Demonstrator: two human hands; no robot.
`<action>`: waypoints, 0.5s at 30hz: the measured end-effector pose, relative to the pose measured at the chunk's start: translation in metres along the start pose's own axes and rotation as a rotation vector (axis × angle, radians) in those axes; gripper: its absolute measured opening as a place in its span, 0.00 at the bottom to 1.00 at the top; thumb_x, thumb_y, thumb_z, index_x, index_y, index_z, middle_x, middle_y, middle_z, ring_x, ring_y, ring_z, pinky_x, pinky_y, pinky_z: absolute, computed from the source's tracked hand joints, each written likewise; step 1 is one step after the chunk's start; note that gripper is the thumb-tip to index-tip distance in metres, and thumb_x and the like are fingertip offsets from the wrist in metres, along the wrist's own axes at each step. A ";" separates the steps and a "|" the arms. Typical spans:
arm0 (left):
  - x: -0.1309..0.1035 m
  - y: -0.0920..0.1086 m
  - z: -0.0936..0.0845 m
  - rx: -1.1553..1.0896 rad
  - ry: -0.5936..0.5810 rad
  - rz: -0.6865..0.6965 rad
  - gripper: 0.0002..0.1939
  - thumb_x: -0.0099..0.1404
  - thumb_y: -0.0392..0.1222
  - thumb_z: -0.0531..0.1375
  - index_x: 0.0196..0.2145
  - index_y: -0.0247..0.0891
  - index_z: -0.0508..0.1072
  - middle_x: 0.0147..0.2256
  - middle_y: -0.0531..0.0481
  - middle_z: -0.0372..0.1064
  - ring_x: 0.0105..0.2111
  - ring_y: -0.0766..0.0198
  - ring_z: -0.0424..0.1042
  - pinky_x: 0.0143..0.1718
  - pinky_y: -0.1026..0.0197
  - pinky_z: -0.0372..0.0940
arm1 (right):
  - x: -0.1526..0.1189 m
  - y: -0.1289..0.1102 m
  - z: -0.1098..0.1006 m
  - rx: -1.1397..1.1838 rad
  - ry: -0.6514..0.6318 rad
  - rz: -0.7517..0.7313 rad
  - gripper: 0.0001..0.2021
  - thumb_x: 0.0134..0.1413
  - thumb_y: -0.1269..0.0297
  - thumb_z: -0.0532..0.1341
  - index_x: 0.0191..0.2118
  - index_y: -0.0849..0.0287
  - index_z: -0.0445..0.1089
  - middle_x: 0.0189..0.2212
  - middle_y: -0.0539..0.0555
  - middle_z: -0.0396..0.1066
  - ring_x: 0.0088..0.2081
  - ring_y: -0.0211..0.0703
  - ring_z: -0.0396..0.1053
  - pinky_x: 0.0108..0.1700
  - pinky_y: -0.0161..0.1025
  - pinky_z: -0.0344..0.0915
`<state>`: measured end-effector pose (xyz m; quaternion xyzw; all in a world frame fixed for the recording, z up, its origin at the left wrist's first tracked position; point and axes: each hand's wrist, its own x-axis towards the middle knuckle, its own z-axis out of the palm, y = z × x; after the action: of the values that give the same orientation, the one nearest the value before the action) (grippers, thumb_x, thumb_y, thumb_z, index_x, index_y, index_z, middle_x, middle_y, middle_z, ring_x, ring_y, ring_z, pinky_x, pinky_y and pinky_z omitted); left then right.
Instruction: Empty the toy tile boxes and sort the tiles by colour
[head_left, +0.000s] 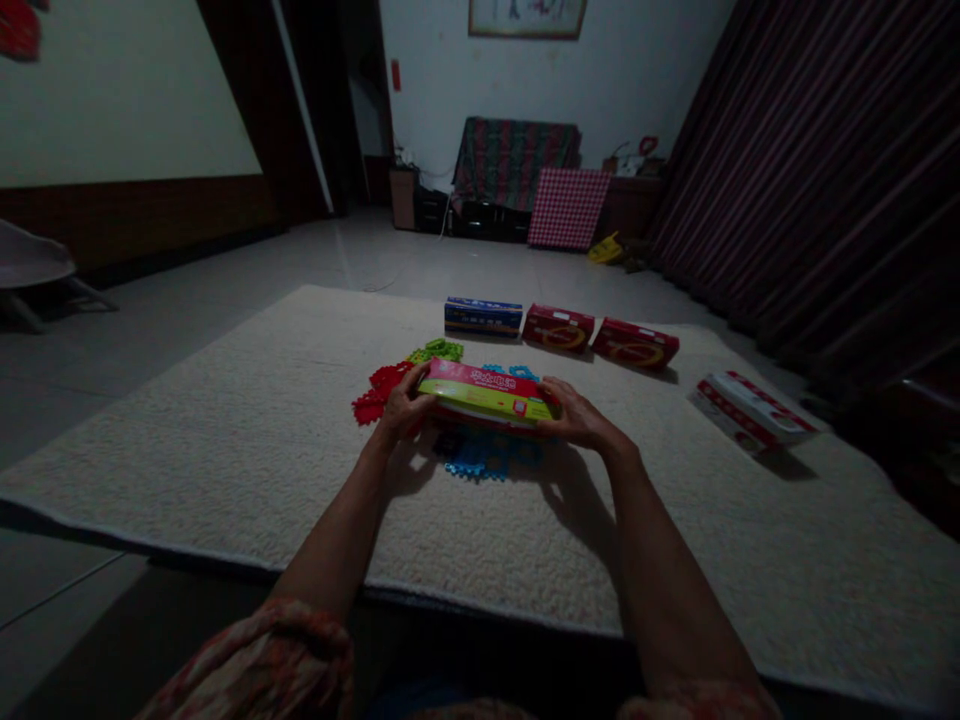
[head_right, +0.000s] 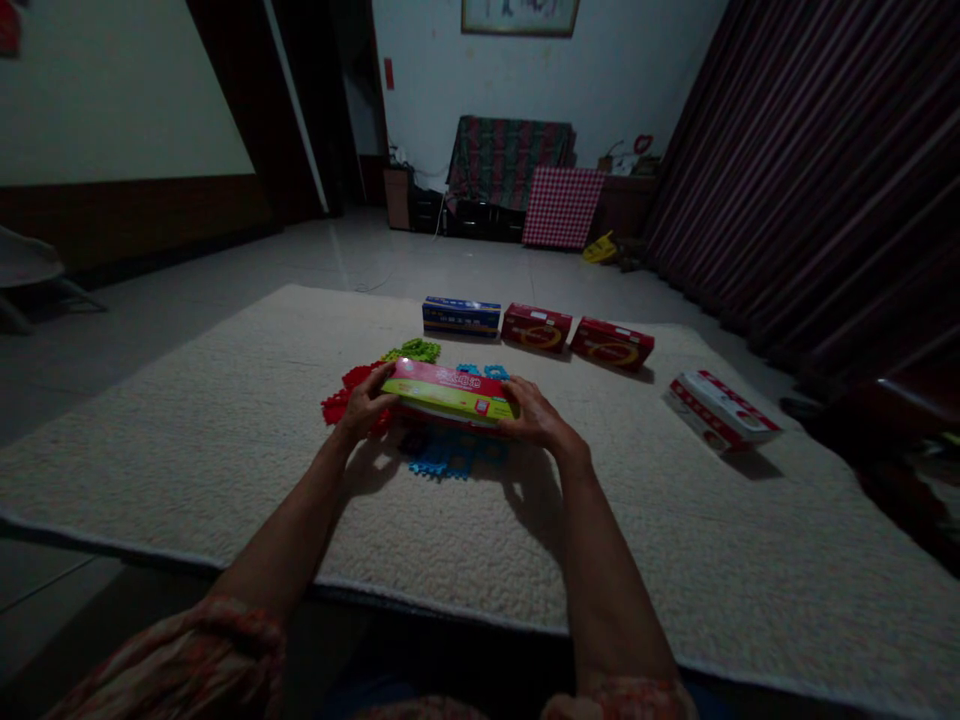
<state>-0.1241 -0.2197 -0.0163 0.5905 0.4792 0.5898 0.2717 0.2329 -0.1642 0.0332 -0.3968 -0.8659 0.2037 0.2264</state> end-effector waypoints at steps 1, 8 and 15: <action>0.000 0.000 0.000 0.008 0.002 -0.001 0.35 0.57 0.43 0.63 0.63 0.38 0.67 0.60 0.39 0.68 0.59 0.47 0.68 0.61 0.43 0.64 | 0.001 -0.004 -0.003 -0.019 -0.007 -0.014 0.31 0.47 0.58 0.67 0.59 0.54 0.69 0.64 0.61 0.62 0.66 0.61 0.59 0.69 0.59 0.55; -0.001 0.001 0.000 -0.013 -0.015 -0.021 0.39 0.57 0.42 0.63 0.66 0.37 0.63 0.61 0.37 0.67 0.59 0.47 0.69 0.60 0.45 0.67 | -0.002 -0.019 -0.005 0.005 0.068 -0.053 0.24 0.49 0.62 0.63 0.55 0.53 0.73 0.61 0.58 0.68 0.62 0.57 0.66 0.65 0.55 0.62; 0.000 0.010 0.005 0.005 -0.019 -0.012 0.42 0.55 0.37 0.58 0.68 0.36 0.59 0.59 0.39 0.69 0.55 0.51 0.72 0.58 0.49 0.69 | -0.001 -0.019 -0.006 0.199 0.204 0.066 0.21 0.52 0.55 0.61 0.51 0.55 0.75 0.53 0.58 0.75 0.56 0.56 0.72 0.60 0.56 0.66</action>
<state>-0.1172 -0.2229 -0.0081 0.5939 0.4815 0.5813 0.2786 0.2258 -0.1753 0.0481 -0.4195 -0.8003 0.2544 0.3446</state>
